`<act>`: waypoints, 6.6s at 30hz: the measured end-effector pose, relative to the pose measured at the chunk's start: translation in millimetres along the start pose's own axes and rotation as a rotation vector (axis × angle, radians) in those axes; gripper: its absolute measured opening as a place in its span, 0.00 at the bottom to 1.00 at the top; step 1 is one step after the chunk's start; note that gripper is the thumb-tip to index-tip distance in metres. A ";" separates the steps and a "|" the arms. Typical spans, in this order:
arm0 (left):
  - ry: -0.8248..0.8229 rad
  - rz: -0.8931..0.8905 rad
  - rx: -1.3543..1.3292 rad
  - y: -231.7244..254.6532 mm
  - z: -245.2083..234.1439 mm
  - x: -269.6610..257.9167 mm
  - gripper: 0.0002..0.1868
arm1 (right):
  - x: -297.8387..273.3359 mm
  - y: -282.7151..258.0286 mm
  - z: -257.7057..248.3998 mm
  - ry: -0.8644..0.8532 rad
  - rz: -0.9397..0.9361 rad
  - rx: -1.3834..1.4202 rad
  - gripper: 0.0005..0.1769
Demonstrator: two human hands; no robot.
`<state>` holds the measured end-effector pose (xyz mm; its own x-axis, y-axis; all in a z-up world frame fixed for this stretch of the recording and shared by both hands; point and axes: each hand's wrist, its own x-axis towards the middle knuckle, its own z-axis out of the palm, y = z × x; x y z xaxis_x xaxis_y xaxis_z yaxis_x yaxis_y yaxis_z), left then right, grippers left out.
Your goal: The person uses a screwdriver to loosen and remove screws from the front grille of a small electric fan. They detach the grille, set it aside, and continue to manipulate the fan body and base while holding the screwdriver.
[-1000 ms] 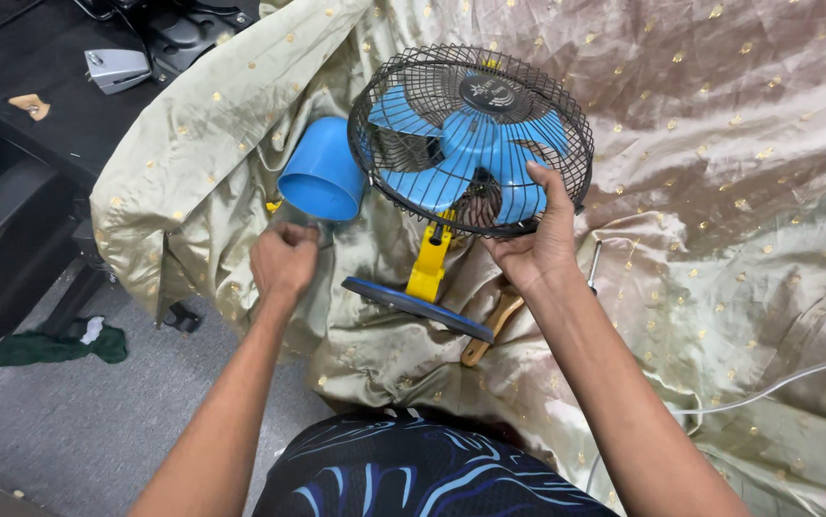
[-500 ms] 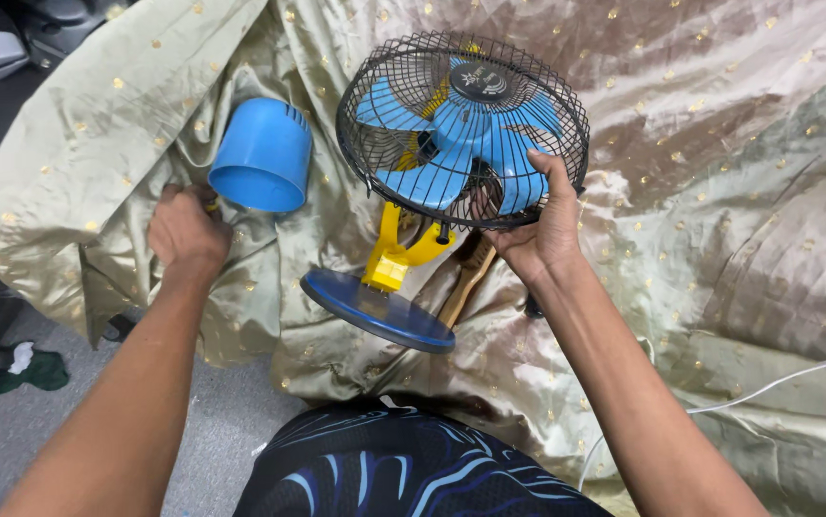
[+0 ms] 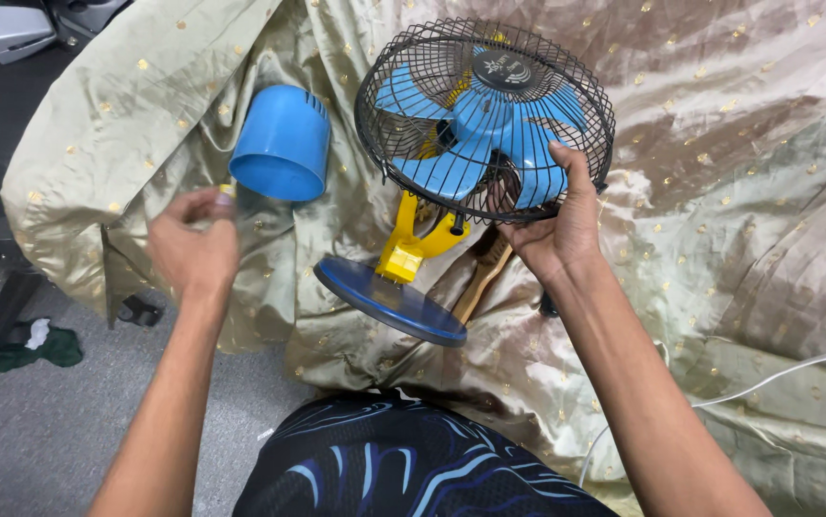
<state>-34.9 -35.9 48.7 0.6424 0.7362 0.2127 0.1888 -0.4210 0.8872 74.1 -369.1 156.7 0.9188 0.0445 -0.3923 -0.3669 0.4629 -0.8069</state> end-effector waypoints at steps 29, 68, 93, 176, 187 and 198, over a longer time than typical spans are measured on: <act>-1.067 -0.001 -0.414 148.5 73.1 -23.6 0.11 | 1.8 -0.9 8.6 -0.008 -0.017 -0.058 0.31; -0.434 0.656 -0.071 152.3 25.6 -48.6 0.07 | 0.1 5.8 29.4 -0.022 -0.007 -0.016 0.27; -0.488 0.717 -0.161 143.7 28.6 -54.3 0.10 | 2.3 9.6 30.0 -0.073 0.014 0.027 0.29; -0.180 0.209 -0.328 144.9 53.8 -88.3 0.13 | 10.7 47.4 -195.4 0.018 -0.596 -1.560 0.29; -0.199 0.214 -0.368 143.1 54.3 -88.8 0.13 | 22.7 9.2 -185.6 0.390 -1.183 -1.110 0.15; -0.200 0.211 -0.330 147.4 53.9 -89.5 0.14 | -59.7 -125.3 -26.3 -0.327 -0.801 -0.080 0.21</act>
<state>-24.6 -192.4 138.4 0.7787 0.5218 0.3485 -0.1881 -0.3357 0.9230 61.4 -453.0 269.6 0.8961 -0.0098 0.4437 0.4101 0.4003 -0.8195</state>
